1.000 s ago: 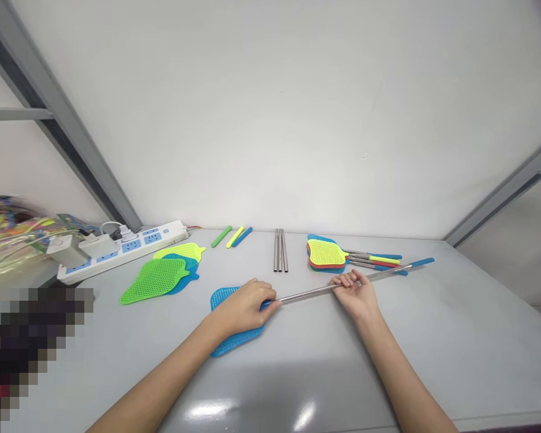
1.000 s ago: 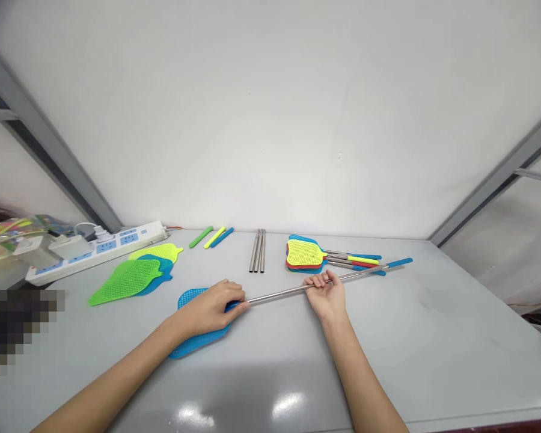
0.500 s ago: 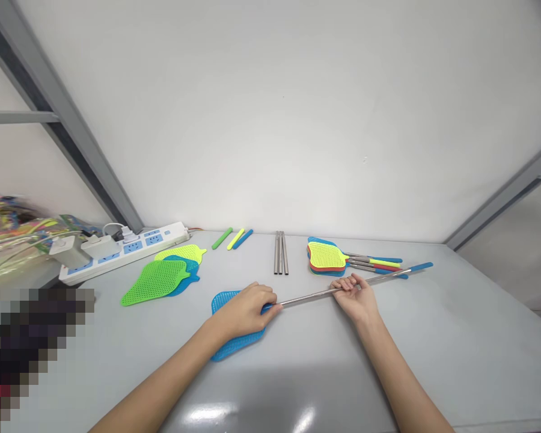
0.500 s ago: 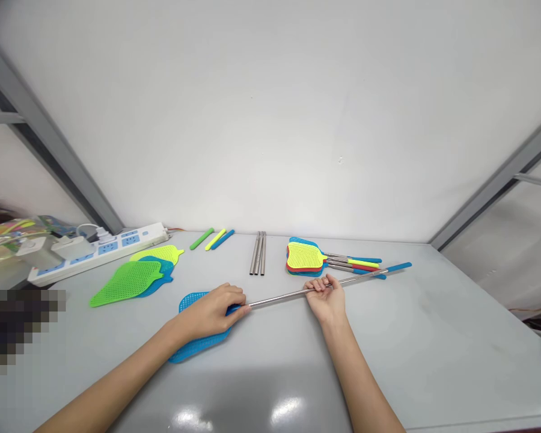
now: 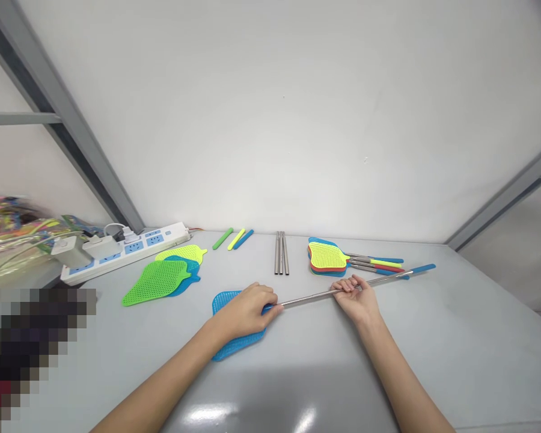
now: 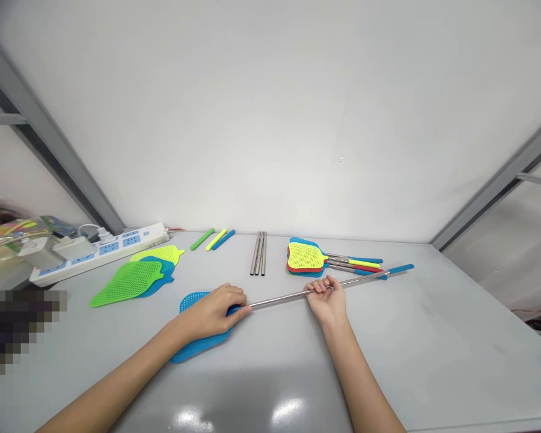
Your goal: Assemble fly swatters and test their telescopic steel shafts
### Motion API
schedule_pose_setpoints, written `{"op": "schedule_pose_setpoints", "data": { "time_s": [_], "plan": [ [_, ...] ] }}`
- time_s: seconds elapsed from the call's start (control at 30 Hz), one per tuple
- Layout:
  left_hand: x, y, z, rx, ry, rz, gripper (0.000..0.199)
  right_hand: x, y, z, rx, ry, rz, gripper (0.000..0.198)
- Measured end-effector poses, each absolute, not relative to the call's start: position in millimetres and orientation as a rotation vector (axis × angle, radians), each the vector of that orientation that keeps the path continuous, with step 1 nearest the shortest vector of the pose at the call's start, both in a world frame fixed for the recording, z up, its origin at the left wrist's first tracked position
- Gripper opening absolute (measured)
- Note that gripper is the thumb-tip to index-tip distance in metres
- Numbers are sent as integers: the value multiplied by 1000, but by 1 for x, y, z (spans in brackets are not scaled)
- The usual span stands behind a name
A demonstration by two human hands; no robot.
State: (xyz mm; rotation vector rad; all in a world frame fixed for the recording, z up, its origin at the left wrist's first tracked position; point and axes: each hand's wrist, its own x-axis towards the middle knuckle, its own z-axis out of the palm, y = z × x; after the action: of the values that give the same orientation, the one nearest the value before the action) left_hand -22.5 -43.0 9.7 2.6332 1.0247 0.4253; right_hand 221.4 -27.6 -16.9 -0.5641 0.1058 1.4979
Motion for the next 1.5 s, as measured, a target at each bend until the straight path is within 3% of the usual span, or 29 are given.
{"op": "schedule_pose_setpoints", "data": {
  "time_s": [1.17, 1.5],
  "plan": [
    [-19, -50, 10, 2723, 1020, 358, 29, 222, -26, -19, -509, 99, 1511, 27],
    [-11, -58, 15, 2878, 1077, 332, 29, 213, -35, -17, -421, -44, 1335, 33]
  ]
}}
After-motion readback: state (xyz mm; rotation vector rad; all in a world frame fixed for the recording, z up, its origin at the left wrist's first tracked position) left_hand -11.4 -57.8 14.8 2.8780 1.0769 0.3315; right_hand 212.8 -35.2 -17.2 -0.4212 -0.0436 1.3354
